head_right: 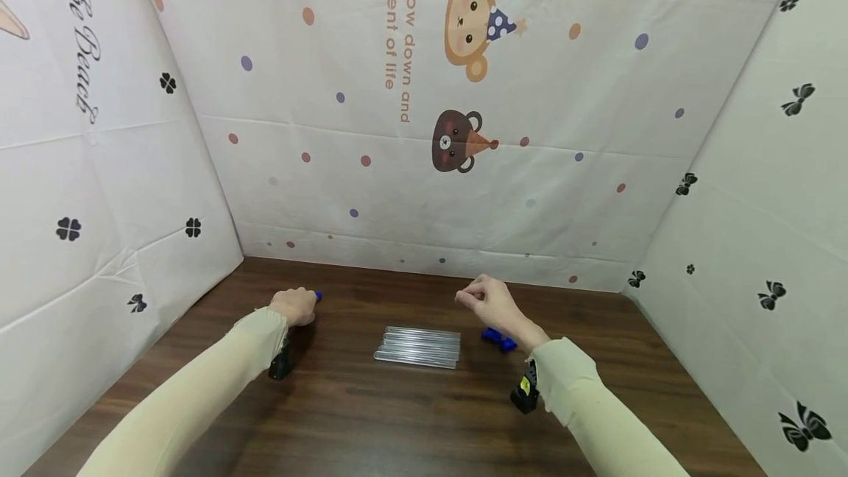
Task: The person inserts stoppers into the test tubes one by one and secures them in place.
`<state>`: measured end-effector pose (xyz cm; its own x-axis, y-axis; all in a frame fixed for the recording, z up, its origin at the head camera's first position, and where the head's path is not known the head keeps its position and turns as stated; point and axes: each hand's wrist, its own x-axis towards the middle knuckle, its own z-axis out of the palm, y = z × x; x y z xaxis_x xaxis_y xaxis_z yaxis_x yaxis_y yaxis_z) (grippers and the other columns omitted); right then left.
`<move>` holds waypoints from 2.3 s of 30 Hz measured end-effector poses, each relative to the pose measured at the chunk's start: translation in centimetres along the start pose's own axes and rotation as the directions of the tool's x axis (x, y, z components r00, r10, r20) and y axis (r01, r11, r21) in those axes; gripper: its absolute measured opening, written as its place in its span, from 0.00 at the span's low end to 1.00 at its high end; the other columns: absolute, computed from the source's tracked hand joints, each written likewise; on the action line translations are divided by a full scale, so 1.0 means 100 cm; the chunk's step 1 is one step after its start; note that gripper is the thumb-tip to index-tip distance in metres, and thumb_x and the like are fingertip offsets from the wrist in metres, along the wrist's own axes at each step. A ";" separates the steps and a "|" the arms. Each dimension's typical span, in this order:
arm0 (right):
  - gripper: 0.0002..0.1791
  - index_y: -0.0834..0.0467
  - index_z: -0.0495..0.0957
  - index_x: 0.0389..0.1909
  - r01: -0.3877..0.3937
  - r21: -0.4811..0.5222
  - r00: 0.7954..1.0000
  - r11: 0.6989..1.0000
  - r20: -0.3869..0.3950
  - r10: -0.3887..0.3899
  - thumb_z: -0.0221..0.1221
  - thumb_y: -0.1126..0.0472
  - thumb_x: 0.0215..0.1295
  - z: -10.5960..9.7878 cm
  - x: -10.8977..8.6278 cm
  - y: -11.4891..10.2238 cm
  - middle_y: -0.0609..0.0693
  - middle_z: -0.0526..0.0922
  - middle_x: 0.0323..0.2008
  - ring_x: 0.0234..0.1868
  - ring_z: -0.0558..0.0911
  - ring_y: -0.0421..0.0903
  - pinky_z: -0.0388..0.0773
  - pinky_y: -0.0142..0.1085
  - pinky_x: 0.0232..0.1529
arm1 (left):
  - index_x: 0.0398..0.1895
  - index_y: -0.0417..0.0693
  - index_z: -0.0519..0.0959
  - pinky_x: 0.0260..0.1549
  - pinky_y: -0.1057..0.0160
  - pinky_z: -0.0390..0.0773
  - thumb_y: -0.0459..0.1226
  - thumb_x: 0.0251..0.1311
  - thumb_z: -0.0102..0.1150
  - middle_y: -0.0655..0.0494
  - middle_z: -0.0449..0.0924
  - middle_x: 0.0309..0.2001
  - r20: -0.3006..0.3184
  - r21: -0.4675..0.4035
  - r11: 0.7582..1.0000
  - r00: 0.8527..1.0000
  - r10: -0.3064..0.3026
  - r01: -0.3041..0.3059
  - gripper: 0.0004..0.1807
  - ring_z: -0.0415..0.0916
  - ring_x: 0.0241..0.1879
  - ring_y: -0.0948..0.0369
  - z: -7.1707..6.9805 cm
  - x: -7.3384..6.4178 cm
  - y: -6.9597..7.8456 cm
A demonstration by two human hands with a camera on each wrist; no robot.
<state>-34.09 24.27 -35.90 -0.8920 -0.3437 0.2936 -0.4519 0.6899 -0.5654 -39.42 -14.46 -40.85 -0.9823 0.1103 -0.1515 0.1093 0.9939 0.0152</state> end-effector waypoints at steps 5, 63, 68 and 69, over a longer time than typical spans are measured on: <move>0.18 0.49 0.85 0.23 0.031 -0.025 0.999 0.999 0.022 -0.030 0.54 0.51 0.71 0.000 -0.001 0.000 0.53 0.81 0.42 0.40 0.79 0.46 0.77 0.38 0.38 | 0.52 0.38 0.79 0.37 0.37 0.78 0.32 0.66 0.50 0.38 0.80 0.50 -0.001 -0.003 1.000 1.000 -0.005 0.005 0.15 0.80 0.37 0.45 -0.002 -0.003 0.001; 0.06 0.59 0.77 0.27 -0.084 -0.387 0.983 0.918 0.116 0.139 0.66 0.65 0.56 0.028 -0.019 0.058 0.47 0.75 0.22 0.22 0.70 0.41 0.67 0.34 0.25 | 0.23 0.49 0.78 0.20 0.69 0.62 0.31 0.64 0.55 0.62 0.69 0.20 -0.117 -0.100 0.813 0.819 0.562 -0.573 0.11 0.61 0.19 0.65 0.009 0.008 0.166; 0.06 0.59 0.77 0.27 -0.064 -0.373 0.990 0.926 0.093 0.106 0.66 0.65 0.56 0.026 -0.018 0.055 0.47 0.74 0.23 0.23 0.70 0.41 0.67 0.34 0.25 | 0.28 0.49 0.81 0.22 0.69 0.63 0.33 0.65 0.57 0.60 0.75 0.25 -0.107 -0.050 0.830 0.829 0.548 -0.555 0.07 0.61 0.21 0.66 0.011 0.009 0.171; 0.06 0.59 0.77 0.27 -0.062 -0.367 0.991 0.928 0.089 0.101 0.66 0.65 0.55 0.025 -0.018 0.055 0.47 0.75 0.23 0.23 0.70 0.41 0.67 0.34 0.25 | 0.30 0.50 0.81 0.22 0.69 0.64 0.33 0.64 0.57 0.60 0.77 0.26 -0.103 -0.032 0.834 0.832 0.545 -0.550 0.06 0.62 0.21 0.66 0.011 0.009 0.172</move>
<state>-35.01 27.03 -41.46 -0.9302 -0.3275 0.1657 -0.3616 0.8952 -0.2605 -38.24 2.69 -41.84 -0.7736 0.6335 -0.0156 0.6268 0.7686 0.1280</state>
